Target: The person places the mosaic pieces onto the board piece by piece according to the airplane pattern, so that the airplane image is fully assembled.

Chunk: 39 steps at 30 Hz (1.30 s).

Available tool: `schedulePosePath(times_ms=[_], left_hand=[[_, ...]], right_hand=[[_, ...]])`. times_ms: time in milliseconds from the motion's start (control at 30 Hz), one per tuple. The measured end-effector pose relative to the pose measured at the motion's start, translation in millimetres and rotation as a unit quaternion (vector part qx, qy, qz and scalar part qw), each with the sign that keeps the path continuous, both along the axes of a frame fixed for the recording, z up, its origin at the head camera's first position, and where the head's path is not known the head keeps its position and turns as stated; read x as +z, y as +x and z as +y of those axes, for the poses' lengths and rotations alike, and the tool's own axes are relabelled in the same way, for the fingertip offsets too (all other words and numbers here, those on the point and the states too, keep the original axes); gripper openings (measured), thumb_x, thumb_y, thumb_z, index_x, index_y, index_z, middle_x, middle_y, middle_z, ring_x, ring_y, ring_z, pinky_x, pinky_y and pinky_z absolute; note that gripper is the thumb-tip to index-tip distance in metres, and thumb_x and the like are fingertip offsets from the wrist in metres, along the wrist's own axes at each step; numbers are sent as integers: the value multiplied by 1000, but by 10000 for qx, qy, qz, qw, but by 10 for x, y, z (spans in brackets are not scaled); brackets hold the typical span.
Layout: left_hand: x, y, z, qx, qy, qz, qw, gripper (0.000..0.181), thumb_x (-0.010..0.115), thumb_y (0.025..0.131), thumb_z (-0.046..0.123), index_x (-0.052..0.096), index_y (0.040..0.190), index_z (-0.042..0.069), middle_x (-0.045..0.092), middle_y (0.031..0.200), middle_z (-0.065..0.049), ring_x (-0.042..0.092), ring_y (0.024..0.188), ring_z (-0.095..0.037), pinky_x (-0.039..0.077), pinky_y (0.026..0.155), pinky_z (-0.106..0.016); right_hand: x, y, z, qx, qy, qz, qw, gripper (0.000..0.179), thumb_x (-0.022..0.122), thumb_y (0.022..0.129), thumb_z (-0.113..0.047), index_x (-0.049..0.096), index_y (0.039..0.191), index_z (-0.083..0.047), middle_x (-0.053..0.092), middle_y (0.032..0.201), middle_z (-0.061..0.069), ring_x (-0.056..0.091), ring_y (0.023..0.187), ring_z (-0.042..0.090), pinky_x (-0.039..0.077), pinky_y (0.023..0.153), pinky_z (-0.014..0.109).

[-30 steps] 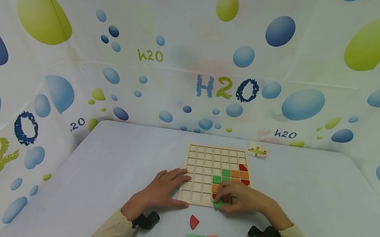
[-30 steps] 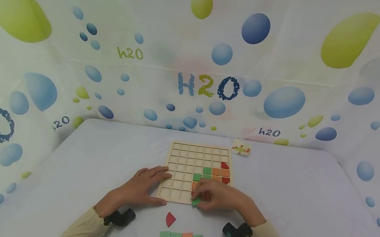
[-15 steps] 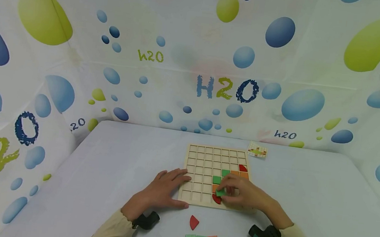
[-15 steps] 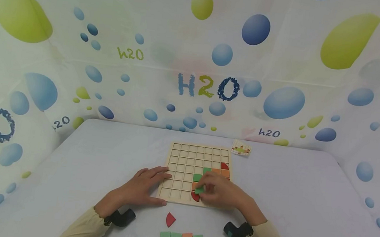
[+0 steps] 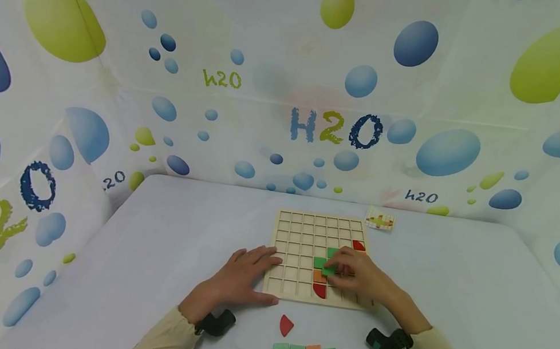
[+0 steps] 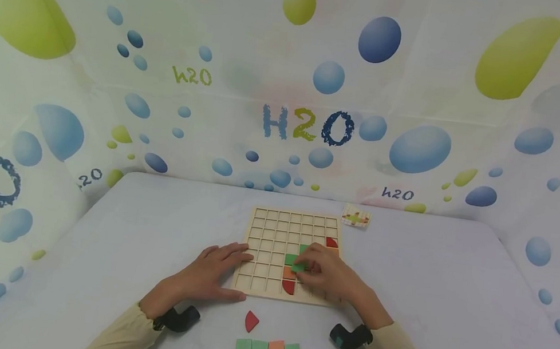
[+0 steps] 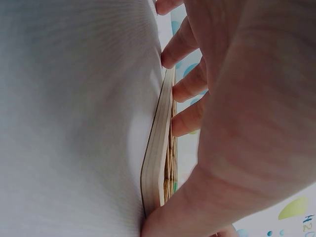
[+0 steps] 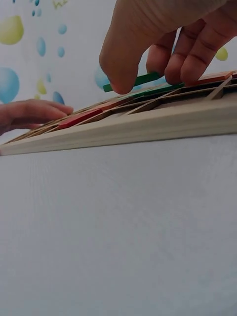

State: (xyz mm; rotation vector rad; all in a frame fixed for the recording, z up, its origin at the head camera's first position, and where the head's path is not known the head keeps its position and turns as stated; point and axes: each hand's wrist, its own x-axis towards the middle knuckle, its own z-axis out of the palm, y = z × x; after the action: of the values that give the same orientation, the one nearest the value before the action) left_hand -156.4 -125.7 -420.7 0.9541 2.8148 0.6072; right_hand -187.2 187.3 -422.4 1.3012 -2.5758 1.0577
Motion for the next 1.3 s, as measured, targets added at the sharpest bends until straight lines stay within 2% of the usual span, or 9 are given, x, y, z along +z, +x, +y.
schedulePosePath(times_ms=[400, 633, 900, 1300], left_hand=[[30, 4, -7, 4, -42, -9, 10000, 73, 74, 81, 51, 49, 140, 15, 37, 152, -11, 33, 141, -33, 26, 109, -61], [28, 9, 2, 11, -33, -60, 10000, 73, 74, 82, 50, 49, 141, 16, 37, 152, -10, 32, 141, -33, 26, 109, -61], [11, 7, 1, -8, -3, -29, 10000, 73, 74, 81, 51, 49, 141, 16, 37, 152, -10, 32, 141, -33, 27, 108, -62], [2, 3, 2, 17, -32, -36, 10000, 74, 73, 82, 53, 48, 141, 17, 37, 153, -9, 32, 142, -33, 26, 109, -61]], right_hand=[[-40, -16, -29, -522, -123, -276, 9982, 20, 75, 85, -9, 70, 103, -4, 61, 92, 3, 54, 71, 8, 49, 61, 21], [-63, -41, -54, -708, -257, -57, 9971, 21, 76, 83, -5, 69, 102, -3, 63, 89, 4, 53, 67, 6, 47, 57, 20], [-74, -101, -96, -928, -73, -8, 9957, 14, 74, 85, -7, 71, 99, -5, 63, 91, 4, 50, 67, 3, 46, 58, 21], [-23, -135, -185, -1490, 278, -350, 9878, 10, 73, 88, -14, 73, 97, -11, 66, 99, 4, 46, 66, 3, 43, 58, 22]])
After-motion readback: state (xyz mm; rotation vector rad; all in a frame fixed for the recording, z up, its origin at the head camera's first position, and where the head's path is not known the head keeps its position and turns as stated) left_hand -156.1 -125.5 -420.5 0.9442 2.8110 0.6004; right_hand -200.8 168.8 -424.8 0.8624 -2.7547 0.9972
